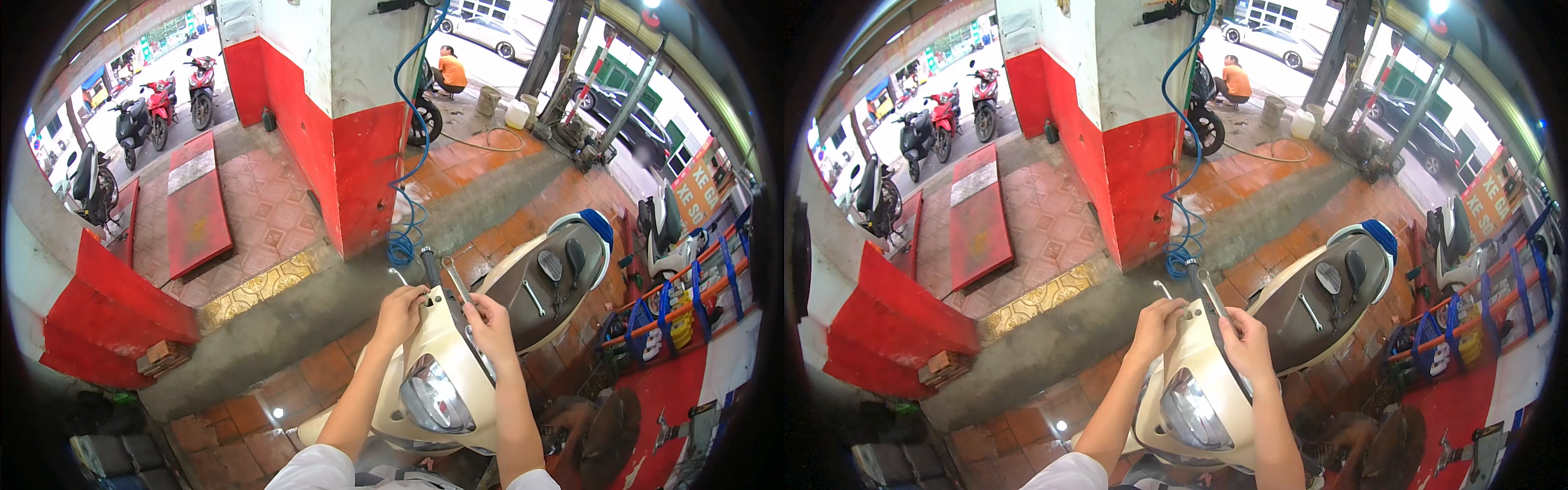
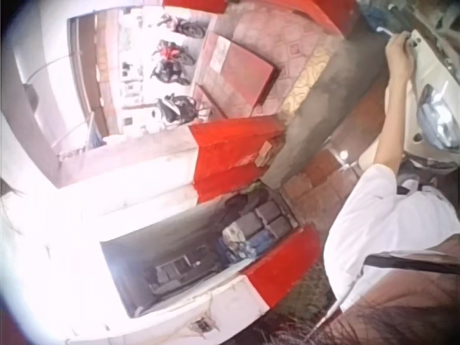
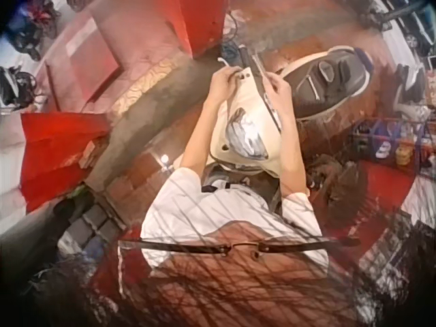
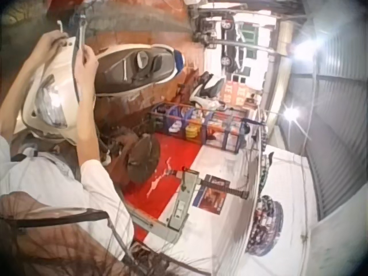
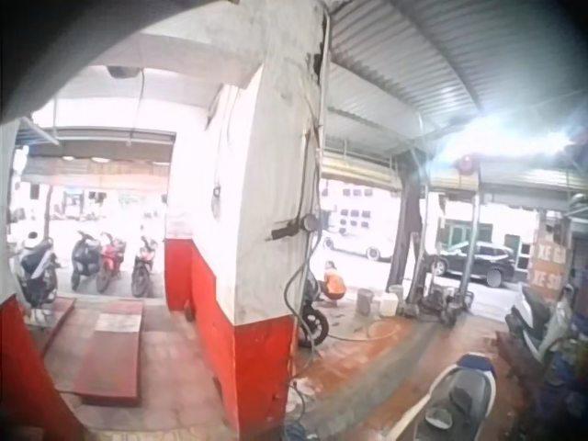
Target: The person removes and replaces components on the front handlebars of a scooter using a wrench.
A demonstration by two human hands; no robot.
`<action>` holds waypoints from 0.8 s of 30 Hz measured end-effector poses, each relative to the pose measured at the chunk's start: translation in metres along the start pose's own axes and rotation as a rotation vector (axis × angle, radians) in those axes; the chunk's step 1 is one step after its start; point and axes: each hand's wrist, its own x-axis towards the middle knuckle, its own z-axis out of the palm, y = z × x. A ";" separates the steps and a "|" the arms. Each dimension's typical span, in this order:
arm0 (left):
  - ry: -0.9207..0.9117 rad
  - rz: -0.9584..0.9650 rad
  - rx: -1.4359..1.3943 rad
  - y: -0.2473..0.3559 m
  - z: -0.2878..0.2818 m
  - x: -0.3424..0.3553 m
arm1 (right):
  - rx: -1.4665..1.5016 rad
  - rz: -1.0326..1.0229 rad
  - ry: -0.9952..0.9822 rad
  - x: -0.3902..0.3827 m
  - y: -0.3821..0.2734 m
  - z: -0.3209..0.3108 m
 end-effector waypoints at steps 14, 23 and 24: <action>-0.133 -0.002 -0.035 -0.008 -0.002 -0.001 | -0.010 0.079 -0.006 0.002 0.027 -0.009; -0.113 -0.017 0.141 -0.003 0.007 -0.005 | -0.080 0.086 -0.069 0.001 0.022 -0.006; -0.099 0.001 0.156 -0.002 0.008 -0.006 | -0.087 0.086 -0.061 0.000 0.020 -0.006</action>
